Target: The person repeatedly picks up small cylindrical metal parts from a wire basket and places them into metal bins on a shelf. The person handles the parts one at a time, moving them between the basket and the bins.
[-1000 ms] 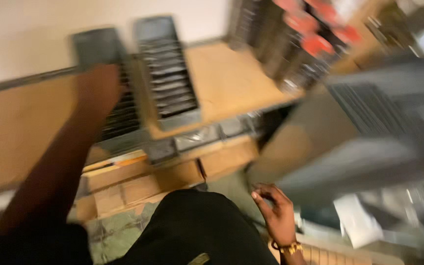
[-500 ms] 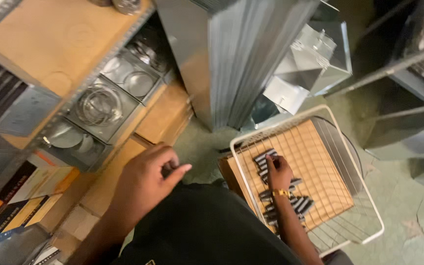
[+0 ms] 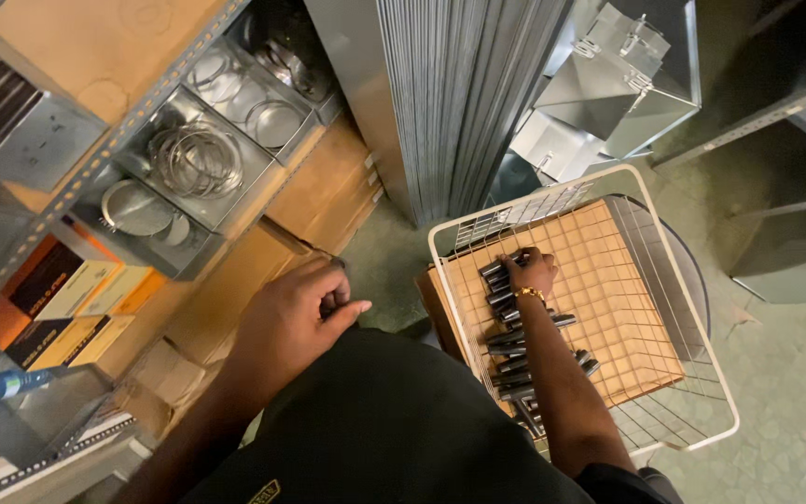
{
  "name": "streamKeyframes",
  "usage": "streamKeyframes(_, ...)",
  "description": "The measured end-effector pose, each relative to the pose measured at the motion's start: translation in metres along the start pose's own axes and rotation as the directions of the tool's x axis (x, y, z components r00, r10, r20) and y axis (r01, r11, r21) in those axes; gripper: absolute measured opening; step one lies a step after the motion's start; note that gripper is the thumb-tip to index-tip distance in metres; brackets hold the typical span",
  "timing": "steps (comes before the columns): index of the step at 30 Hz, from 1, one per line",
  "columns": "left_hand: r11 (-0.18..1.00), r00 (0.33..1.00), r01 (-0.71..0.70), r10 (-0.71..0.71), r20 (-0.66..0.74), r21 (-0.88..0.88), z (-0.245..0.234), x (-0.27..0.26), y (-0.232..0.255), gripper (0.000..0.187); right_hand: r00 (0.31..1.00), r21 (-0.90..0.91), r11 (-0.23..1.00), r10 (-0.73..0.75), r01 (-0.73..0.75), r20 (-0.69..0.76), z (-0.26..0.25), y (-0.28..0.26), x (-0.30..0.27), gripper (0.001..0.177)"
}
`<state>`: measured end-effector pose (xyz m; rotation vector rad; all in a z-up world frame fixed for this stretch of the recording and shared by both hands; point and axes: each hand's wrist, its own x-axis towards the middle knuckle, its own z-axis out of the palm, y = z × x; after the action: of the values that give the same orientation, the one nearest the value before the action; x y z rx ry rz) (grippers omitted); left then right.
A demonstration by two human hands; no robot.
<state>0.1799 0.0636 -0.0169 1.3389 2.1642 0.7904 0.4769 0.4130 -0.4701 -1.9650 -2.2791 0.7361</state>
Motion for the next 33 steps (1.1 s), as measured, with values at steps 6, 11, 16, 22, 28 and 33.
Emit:
streamKeyframes(6,1.0,0.998,0.013,-0.013,-0.061,0.007,0.017,-0.022,-0.001,0.028,0.993,-0.063,0.992,0.113,-0.111,0.022,-0.003,-0.009,0.003,0.062)
streamKeyframes(11,1.0,0.995,-0.005,0.005,-0.098,0.002,0.025,-0.032,-0.01,0.025,0.996,-0.071,0.994,0.083,-0.086,-0.032,-0.008,-0.002,-0.001,0.04)
streamKeyframes(16,1.0,0.989,-0.002,0.005,-0.145,0.02,0.03,-0.035,-0.007,0.027,0.992,0.069,0.996,-0.056,0.063,-0.109,-0.056,-0.03,-0.063,0.032)
streamKeyframes(22,0.991,0.981,-0.127,0.118,-0.156,-0.048,0.029,-0.024,-0.011,0.032,0.945,0.553,0.768,-0.294,0.324,-0.145,-0.204,-0.163,-0.186,0.036)
streamKeyframes(28,0.92,0.908,-0.376,0.342,-0.242,-0.113,0.02,-0.023,-0.03,0.052,0.742,0.765,0.401,-0.654,0.503,-0.146,-0.27,-0.263,-0.271,0.039)
streamKeyframes(33,0.913,0.854,-0.404,0.355,-0.381,-0.056,-0.015,-0.039,-0.046,0.024,0.569,0.714,0.328,-0.814,0.619,-0.119,-0.26,-0.32,-0.286,0.04)
